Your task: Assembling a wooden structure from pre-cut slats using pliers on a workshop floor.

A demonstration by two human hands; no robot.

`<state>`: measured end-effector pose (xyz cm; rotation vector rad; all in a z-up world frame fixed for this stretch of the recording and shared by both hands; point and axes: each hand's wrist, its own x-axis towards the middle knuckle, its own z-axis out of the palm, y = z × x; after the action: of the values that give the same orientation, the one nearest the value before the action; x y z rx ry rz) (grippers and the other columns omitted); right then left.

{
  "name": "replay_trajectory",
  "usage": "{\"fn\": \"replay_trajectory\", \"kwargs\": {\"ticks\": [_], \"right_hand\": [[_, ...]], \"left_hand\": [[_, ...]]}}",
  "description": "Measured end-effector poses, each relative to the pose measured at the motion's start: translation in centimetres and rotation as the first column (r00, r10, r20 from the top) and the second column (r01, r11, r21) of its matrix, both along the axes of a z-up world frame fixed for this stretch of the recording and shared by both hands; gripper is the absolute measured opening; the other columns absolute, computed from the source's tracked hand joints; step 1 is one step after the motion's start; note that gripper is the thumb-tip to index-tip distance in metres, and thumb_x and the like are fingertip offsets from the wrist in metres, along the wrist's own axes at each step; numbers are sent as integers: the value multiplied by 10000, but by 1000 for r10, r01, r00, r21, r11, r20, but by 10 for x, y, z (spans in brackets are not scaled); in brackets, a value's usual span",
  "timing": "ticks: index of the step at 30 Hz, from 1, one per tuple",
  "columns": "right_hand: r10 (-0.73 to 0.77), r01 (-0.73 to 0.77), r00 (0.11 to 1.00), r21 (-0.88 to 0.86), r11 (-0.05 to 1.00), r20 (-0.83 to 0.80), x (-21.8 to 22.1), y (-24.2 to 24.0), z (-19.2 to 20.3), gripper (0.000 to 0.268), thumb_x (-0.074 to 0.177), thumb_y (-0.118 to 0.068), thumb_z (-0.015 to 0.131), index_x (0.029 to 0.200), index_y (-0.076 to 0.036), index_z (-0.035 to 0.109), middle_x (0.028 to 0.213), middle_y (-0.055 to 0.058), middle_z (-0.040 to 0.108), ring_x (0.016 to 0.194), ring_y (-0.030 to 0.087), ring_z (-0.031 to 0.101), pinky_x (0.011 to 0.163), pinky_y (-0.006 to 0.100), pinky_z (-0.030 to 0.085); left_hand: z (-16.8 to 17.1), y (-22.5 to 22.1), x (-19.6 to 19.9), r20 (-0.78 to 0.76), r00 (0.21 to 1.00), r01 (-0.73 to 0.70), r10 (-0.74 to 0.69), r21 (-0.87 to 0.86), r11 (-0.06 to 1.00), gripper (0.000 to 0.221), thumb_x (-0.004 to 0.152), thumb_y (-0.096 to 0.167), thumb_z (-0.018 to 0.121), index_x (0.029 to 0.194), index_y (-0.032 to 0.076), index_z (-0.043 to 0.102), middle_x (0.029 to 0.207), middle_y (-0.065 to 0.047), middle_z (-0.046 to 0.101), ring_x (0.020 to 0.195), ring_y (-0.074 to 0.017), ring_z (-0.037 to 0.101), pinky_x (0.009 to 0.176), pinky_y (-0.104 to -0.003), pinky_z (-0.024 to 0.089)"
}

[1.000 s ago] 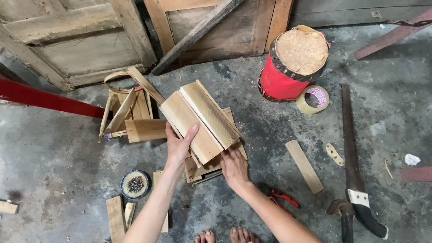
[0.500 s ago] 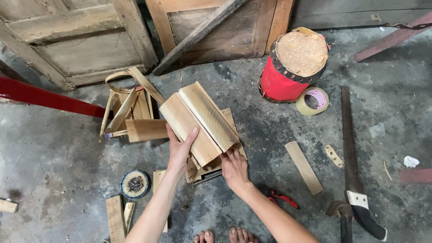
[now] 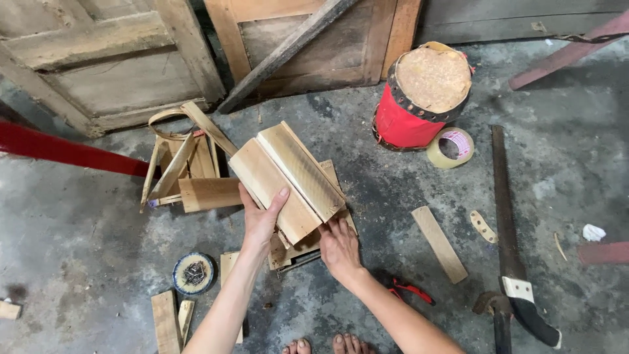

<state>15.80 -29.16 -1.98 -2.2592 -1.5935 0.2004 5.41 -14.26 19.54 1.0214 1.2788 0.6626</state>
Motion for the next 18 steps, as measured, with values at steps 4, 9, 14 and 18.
{"fn": "replay_trajectory", "kwargs": {"ticks": [4, 9, 14, 18], "right_hand": [[10, -9, 1000, -11, 1000, 22, 1, 1, 21, 415, 806, -106, 647, 1217, -106, 702, 1205, 144, 634, 1137, 378, 533, 808, 489, 512], [46, -46, 999, -41, 998, -9, 4, 6, 78, 384, 822, -116, 629, 1196, -97, 712, 1181, 172, 621, 1121, 383, 513, 825, 482, 502], [52, -52, 996, -7, 999, -76, 11, -8, 53, 434, 860, -84, 591, 1289, -112, 658, 1208, 167, 582, 1126, 376, 509, 829, 469, 504], [73, -74, 997, 23, 997, 10, 15, -11, 63, 468, 850, -98, 602, 1317, -131, 617, 1235, 154, 539, 1159, 359, 505, 859, 451, 494]], "left_hand": [[12, -3, 4, -37, 999, 21, -21, -3, 1000, 1306, 735, 392, 902, 1649, 71, 25, 1580, -354, 311, 1479, -479, 332, 1183, -576, 330], [3, 0, 4, -104, 994, 23, -19, 36, 999, 1282, 746, 410, 890, 1647, 65, 46, 1574, -356, 324, 1475, -476, 336, 1180, -577, 324], [-1, 0, 4, -103, 995, 21, -16, 48, 999, 1265, 758, 396, 878, 1646, 49, 46, 1575, -360, 320, 1472, -479, 342, 1175, -568, 330], [0, -1, 6, -106, 994, 13, -7, 55, 998, 1280, 742, 397, 888, 1647, 56, 51, 1563, -361, 337, 1460, -481, 360, 1168, -569, 346]]}}
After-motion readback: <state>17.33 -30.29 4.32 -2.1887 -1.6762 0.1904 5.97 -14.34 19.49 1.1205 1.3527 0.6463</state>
